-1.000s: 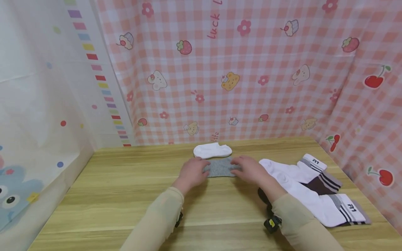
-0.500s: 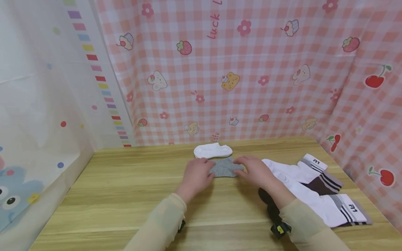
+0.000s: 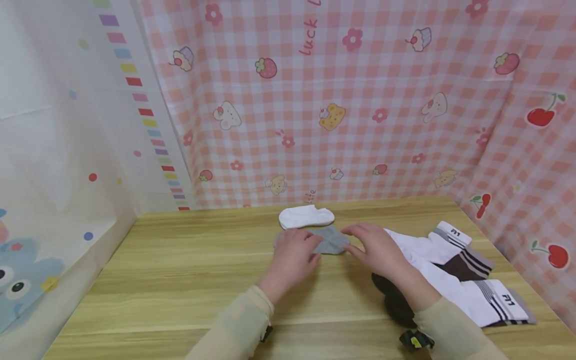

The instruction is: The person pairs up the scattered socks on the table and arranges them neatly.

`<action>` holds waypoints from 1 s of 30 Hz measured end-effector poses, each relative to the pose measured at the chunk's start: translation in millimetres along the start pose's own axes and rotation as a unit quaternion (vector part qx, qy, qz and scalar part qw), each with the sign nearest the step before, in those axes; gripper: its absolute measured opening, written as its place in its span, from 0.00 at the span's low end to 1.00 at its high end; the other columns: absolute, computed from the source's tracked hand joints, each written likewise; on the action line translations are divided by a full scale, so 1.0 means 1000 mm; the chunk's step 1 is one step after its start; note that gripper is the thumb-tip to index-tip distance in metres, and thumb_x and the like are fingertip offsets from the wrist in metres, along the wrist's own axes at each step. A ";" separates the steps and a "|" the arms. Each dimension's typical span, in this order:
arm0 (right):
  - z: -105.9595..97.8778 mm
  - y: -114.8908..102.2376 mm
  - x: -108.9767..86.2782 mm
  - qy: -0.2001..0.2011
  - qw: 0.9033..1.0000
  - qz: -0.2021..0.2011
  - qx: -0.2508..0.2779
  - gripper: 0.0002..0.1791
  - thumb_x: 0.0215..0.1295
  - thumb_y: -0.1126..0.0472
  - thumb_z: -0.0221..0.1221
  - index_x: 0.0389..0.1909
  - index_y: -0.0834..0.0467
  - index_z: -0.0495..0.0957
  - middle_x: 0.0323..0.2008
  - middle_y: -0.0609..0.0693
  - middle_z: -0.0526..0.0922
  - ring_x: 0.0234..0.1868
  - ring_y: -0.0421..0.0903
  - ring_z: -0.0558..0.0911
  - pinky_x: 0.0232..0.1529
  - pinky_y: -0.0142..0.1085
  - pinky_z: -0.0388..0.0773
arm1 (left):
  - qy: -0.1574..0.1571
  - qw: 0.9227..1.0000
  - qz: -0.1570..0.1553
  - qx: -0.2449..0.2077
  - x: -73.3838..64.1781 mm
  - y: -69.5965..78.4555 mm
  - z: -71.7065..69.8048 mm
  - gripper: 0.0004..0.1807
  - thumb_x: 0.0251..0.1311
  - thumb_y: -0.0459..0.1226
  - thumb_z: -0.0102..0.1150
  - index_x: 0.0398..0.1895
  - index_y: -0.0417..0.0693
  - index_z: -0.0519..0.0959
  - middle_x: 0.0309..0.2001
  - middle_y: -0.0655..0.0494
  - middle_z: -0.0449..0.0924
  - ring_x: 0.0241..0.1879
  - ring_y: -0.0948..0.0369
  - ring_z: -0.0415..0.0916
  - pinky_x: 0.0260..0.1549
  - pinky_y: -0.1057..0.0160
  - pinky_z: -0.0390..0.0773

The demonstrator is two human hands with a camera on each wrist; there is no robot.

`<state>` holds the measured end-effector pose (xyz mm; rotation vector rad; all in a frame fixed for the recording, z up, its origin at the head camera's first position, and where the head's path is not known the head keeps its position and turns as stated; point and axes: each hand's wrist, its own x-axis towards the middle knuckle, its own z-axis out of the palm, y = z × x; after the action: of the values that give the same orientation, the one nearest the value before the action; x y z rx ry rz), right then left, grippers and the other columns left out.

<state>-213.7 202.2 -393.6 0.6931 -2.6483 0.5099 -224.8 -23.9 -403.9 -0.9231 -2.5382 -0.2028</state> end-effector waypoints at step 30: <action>-0.049 0.025 -0.054 0.084 0.996 0.036 0.017 0.19 0.59 0.64 0.68 0.52 0.62 0.80 0.47 0.57 0.83 0.49 0.59 0.80 0.48 0.55 0.75 | 0.029 0.994 0.003 -0.101 0.012 0.045 0.001 0.18 0.60 0.43 0.68 0.53 0.51 0.83 0.48 0.55 0.83 0.50 0.56 0.78 0.52 0.55 0.74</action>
<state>-170.9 264.4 -379.8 0.5405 -2.5194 0.6074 -204.6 17.9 -399.6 -0.9834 -2.4954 -0.4850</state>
